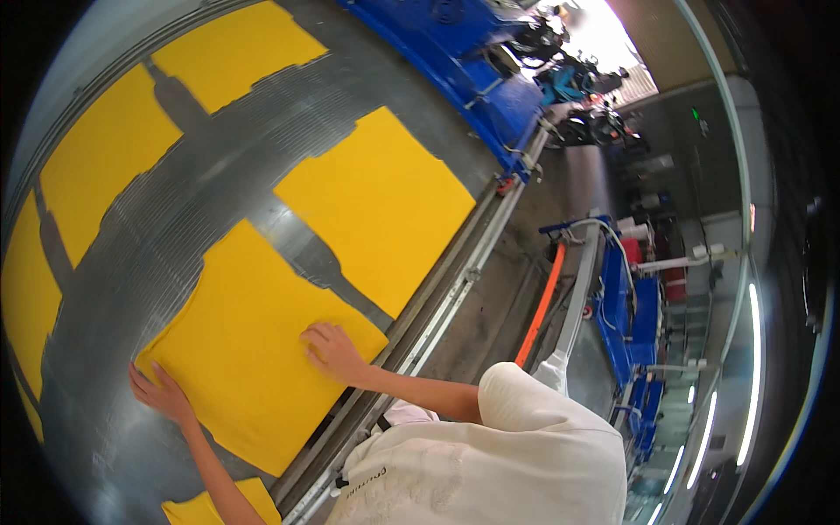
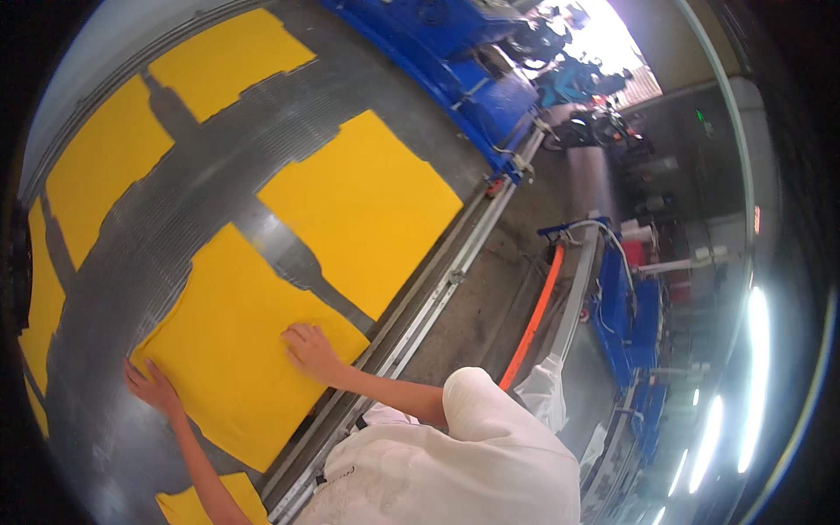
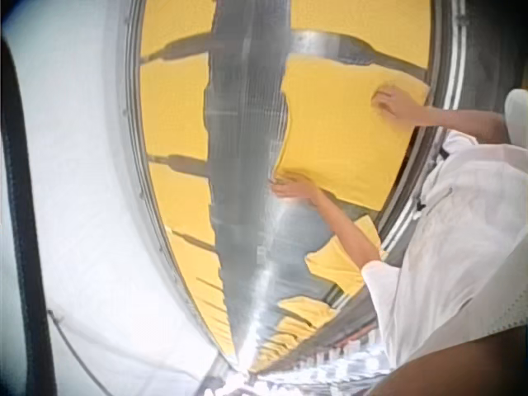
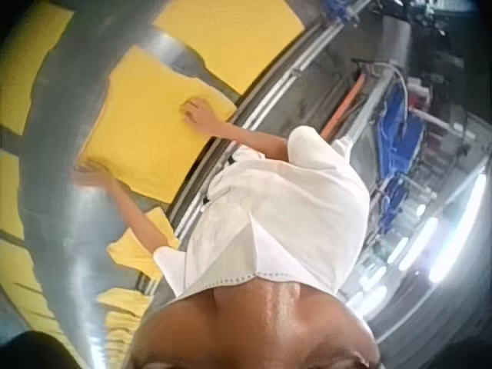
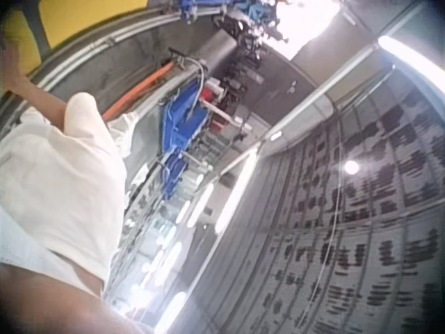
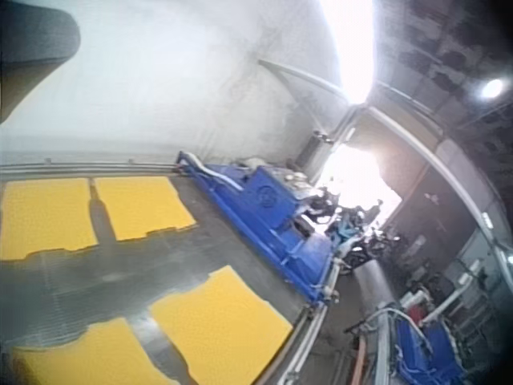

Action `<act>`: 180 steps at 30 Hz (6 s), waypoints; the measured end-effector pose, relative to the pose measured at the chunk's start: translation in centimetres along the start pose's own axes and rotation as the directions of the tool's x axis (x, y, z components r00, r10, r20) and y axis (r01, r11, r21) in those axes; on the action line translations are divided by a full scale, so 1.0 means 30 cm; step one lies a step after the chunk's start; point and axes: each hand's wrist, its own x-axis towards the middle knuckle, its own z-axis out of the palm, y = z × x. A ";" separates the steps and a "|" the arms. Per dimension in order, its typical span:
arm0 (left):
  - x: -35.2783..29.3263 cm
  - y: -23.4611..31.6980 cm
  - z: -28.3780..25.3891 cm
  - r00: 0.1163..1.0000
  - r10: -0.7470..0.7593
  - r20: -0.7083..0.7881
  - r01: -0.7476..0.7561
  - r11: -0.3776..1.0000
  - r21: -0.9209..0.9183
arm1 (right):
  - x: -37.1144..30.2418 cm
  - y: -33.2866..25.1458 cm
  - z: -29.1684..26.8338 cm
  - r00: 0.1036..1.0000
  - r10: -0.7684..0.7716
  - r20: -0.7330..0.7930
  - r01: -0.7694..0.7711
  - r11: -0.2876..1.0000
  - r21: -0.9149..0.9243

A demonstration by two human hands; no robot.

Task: The person repeatedly picks up yellow garments from a conveyor belt and places them flat onto a large curved drying drum, smoothing each piece with both hands. The process continues in a steady loop as the belt advances.

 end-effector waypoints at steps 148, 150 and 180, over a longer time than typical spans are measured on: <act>-0.175 0.711 0.229 0.691 0.548 0.472 -0.504 0.833 -0.231 | -0.246 0.222 -0.272 0.861 0.495 -0.116 -0.494 0.869 0.043; -0.128 0.717 0.249 0.702 0.547 0.455 -0.522 0.831 -0.194 | -0.262 0.190 -0.263 0.799 0.596 -0.087 -0.584 0.802 0.130; -0.897 0.123 -0.365 0.939 -0.298 0.170 0.240 0.925 0.295 | -0.307 0.349 -0.225 0.972 0.224 0.065 -0.198 0.940 -0.279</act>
